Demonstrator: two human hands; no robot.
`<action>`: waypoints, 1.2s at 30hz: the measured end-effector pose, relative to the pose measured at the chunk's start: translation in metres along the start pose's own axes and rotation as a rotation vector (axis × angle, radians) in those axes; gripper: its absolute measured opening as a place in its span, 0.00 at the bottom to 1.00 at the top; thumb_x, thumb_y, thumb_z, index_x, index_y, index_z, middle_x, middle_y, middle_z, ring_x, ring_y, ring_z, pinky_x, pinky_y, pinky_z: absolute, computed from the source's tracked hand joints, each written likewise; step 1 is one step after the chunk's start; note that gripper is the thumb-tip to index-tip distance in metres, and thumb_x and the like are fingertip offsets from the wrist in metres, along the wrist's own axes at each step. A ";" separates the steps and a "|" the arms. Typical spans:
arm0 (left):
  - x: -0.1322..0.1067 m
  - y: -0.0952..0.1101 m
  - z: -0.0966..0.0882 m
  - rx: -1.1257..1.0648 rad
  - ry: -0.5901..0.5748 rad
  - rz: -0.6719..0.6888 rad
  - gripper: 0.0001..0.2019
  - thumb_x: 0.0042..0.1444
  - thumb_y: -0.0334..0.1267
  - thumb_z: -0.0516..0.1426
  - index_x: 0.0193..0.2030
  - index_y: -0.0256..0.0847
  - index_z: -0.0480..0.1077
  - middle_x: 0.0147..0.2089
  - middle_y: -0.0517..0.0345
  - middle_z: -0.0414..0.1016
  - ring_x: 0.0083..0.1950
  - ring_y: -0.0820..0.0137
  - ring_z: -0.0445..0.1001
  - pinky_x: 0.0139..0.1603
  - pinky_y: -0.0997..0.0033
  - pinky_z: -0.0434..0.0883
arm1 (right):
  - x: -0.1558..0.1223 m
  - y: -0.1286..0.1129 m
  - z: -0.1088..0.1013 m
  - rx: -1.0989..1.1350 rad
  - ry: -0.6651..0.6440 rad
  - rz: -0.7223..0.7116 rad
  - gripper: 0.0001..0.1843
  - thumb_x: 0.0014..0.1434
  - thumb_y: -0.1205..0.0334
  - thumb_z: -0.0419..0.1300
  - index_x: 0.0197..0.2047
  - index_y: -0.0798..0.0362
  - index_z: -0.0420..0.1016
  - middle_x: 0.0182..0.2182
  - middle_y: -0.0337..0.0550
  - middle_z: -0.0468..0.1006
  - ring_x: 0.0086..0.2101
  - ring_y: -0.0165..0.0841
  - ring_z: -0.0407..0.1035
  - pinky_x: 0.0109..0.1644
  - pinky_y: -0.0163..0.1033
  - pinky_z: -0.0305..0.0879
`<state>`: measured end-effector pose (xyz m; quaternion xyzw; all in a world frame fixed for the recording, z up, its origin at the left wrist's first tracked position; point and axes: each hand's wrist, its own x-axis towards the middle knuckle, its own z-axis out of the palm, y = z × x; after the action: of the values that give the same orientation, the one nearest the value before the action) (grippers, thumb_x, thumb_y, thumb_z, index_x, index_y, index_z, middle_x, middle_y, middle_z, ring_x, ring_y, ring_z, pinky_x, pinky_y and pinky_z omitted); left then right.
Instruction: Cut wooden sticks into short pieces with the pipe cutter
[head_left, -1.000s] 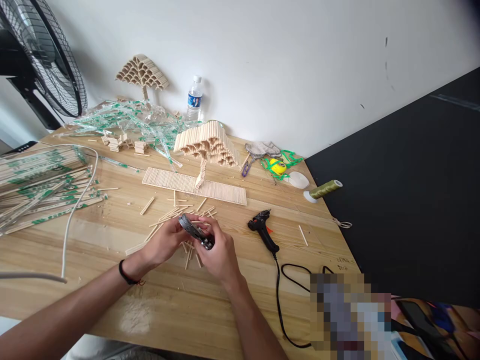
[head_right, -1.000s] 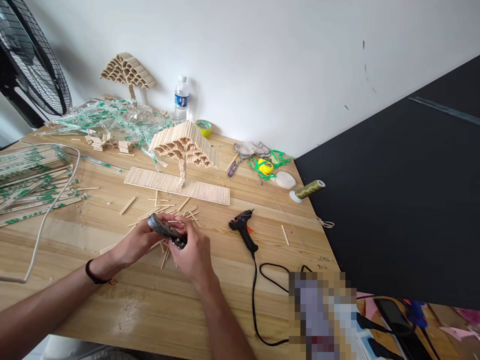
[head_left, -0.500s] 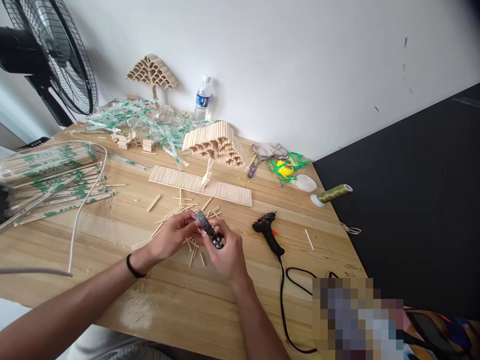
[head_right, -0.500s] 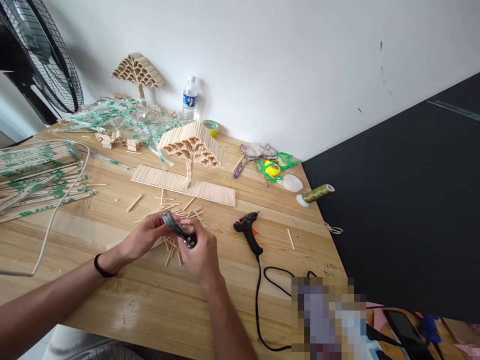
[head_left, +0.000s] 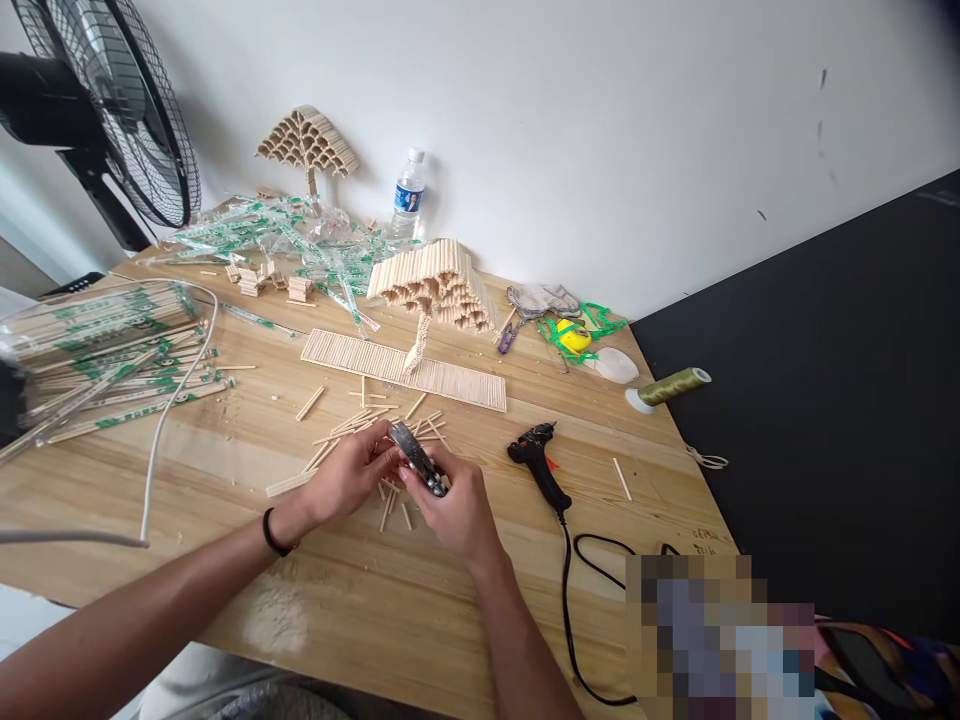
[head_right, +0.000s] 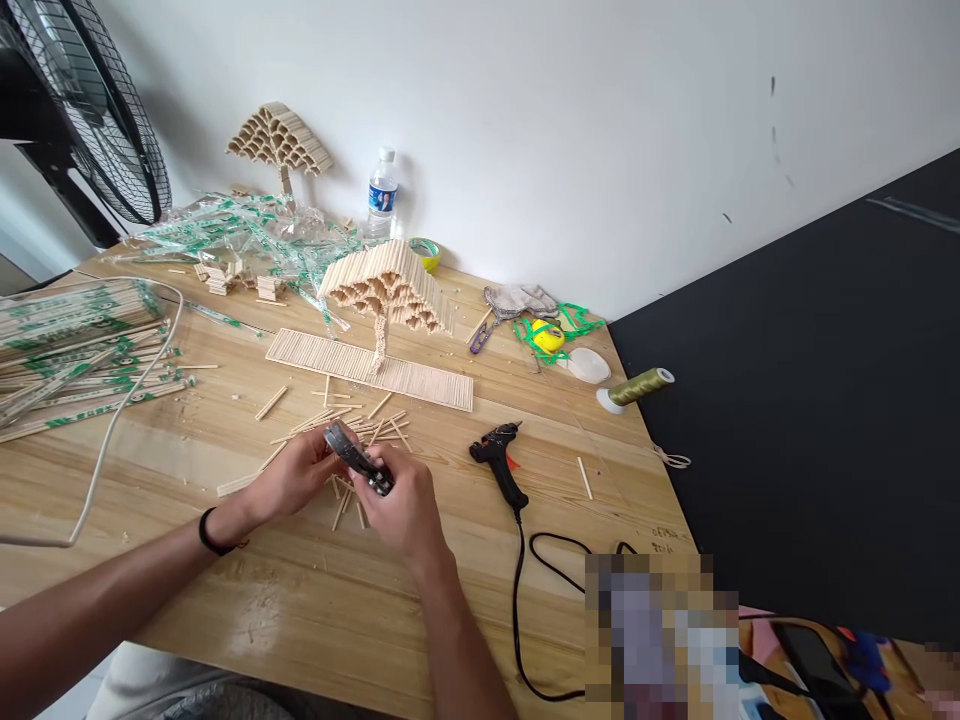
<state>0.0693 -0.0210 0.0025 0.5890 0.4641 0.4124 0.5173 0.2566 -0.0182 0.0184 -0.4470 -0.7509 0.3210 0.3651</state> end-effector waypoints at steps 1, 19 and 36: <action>0.000 0.000 -0.001 0.030 0.009 0.005 0.09 0.70 0.43 0.58 0.41 0.40 0.71 0.36 0.57 0.80 0.37 0.66 0.79 0.41 0.67 0.77 | -0.001 0.001 0.001 -0.011 -0.002 0.000 0.07 0.64 0.59 0.63 0.34 0.52 0.77 0.26 0.37 0.77 0.27 0.32 0.70 0.35 0.34 0.64; -0.003 0.013 -0.003 0.131 -0.086 0.122 0.11 0.73 0.42 0.52 0.51 0.39 0.73 0.47 0.49 0.81 0.41 0.63 0.81 0.41 0.66 0.80 | -0.006 0.006 0.017 -0.117 0.205 -0.111 0.02 0.61 0.65 0.62 0.38 0.50 0.76 0.31 0.44 0.84 0.31 0.37 0.77 0.39 0.39 0.70; 0.011 0.012 -0.026 0.558 0.011 0.228 0.10 0.71 0.43 0.57 0.45 0.41 0.76 0.44 0.49 0.80 0.46 0.60 0.78 0.50 0.60 0.73 | 0.006 0.024 -0.037 -0.144 0.048 0.274 0.15 0.63 0.52 0.61 0.31 0.53 0.77 0.21 0.38 0.75 0.22 0.30 0.63 0.26 0.34 0.57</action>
<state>0.0480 -0.0051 0.0173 0.7544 0.4934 0.3274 0.2834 0.2960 0.0020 0.0200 -0.5778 -0.6951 0.3023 0.3027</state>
